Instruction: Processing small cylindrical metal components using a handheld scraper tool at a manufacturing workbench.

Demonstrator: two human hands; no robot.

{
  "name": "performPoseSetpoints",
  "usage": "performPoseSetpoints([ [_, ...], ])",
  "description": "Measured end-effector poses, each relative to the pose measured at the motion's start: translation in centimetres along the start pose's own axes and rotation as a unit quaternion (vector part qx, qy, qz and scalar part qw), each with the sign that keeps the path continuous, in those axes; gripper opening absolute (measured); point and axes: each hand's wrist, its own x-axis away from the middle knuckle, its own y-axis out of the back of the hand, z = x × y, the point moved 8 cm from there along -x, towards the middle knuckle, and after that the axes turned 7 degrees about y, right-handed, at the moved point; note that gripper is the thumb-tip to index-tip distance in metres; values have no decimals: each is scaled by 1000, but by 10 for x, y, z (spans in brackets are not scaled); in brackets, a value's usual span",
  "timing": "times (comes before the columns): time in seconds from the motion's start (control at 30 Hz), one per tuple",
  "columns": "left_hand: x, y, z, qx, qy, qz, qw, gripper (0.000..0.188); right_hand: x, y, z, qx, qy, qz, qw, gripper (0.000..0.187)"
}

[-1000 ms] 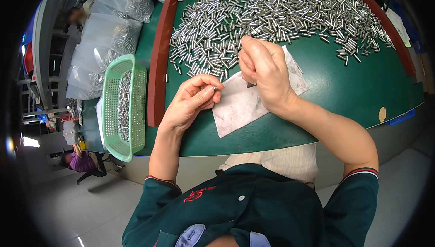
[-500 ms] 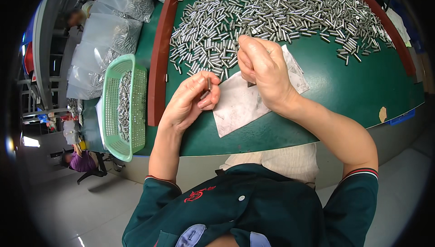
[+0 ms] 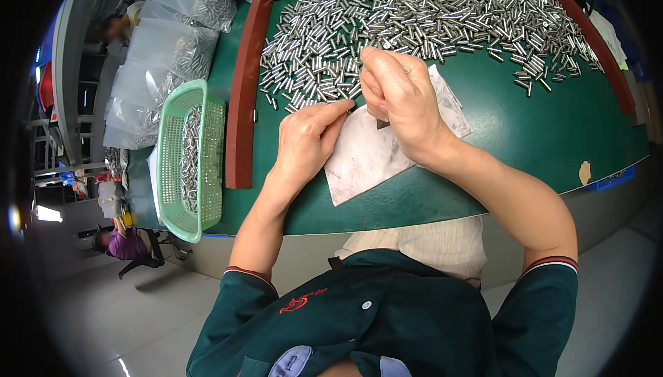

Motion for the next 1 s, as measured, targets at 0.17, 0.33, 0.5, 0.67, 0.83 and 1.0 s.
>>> performPoseSetpoints([
  [0.17, -1, -6, 0, -44, 4, 31, 999, 10, -3, -1, 0, -4, -7, -4, 1000, 37],
  [0.33, -3, -1, -1, 17, 17, 4, 1000, 7, -4, 0, 0, 9, -3, -5, 1000, 37],
  [0.5, 10, -28, 25, 577, 269, 177, 751, 13, -3, 1, -1, -6, -20, -9, 1000, 36],
  [0.67, 12, -34, 21, 667, 277, 195, 664, 11, -5, 3, -2, -27, -6, -11, 1000, 36],
  [0.83, 13, -32, 23, 663, 276, 198, 667, 11, -6, 3, -3, -37, -13, -15, 999, 35],
  [1.0, 15, -33, 24, 654, 286, 202, 670, 12, -5, 4, -3, -33, -13, -16, 999, 35],
])
